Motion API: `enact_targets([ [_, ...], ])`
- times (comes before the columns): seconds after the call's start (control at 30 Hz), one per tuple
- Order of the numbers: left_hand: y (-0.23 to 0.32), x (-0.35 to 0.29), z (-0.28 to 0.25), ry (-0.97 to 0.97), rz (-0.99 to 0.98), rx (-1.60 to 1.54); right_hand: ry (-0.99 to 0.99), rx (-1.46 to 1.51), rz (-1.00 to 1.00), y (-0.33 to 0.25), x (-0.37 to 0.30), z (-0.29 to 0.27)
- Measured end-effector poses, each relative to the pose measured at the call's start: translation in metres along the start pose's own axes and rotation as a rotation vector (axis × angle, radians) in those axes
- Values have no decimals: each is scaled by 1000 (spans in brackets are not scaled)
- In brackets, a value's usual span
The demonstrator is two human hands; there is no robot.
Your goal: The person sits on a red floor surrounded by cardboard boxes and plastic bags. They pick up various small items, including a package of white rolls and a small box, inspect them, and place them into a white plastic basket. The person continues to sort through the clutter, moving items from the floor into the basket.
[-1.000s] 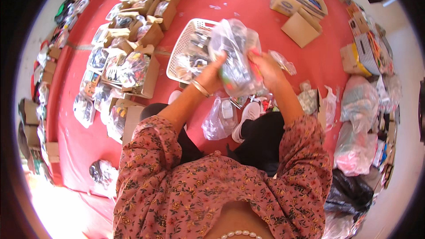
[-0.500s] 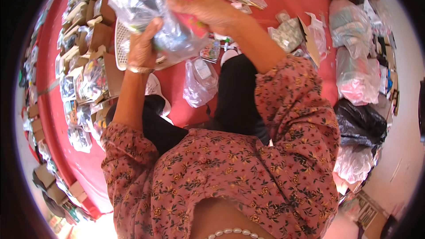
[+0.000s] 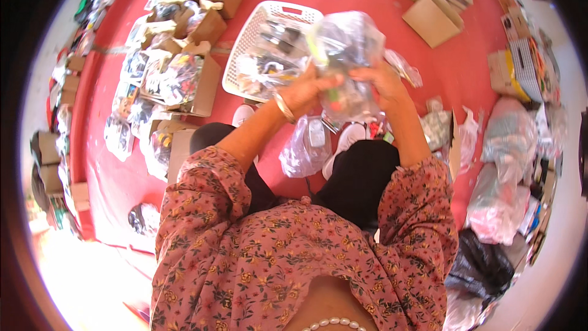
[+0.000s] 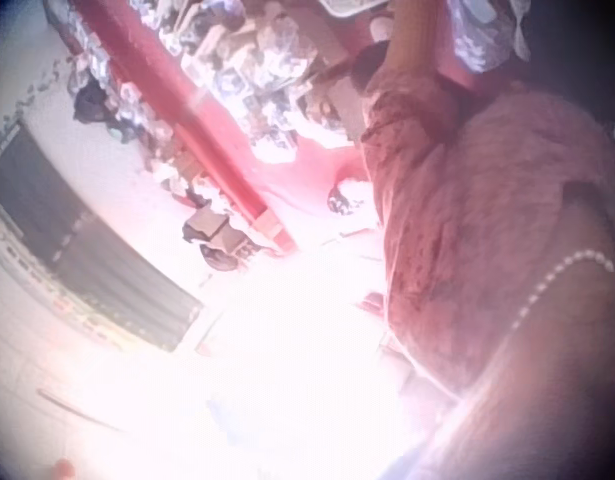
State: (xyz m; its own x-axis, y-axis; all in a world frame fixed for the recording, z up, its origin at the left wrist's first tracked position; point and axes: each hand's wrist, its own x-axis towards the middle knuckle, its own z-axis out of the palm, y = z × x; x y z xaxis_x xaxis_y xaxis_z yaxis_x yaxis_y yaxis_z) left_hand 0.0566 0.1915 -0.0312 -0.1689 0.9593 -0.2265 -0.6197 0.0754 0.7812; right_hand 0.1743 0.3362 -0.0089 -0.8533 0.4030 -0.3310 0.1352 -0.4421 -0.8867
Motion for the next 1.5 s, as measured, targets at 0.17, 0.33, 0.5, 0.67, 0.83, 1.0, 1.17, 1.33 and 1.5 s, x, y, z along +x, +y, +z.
enact_targets([
  [0.17,5,-22,7,210,-77,-11,80,191,-17,-18,14,-19],
  [0.33,-27,-25,-31,-78,-190,574,215,-294,-261,-64,63,9],
  [0.5,-7,-52,-11,-574,-261,1324,211,-959,-631,-62,93,85],
  [0.67,-6,-64,-13,-582,-283,1384,-123,-967,-400,-64,102,130],
  [0.83,1,-68,-14,-603,-262,1489,-310,-619,43,-66,178,93],
  [1.0,8,-71,-17,-569,-294,1559,9,-1499,-64,-18,232,78],
  [1.17,14,-78,-18,-588,-392,1584,-32,-1315,-368,59,229,82],
  [1.33,4,-75,-20,-634,-436,1668,153,-1571,-413,60,191,109],
  [1.5,7,-72,-21,-568,-384,1695,233,-1357,-345,41,213,96],
])
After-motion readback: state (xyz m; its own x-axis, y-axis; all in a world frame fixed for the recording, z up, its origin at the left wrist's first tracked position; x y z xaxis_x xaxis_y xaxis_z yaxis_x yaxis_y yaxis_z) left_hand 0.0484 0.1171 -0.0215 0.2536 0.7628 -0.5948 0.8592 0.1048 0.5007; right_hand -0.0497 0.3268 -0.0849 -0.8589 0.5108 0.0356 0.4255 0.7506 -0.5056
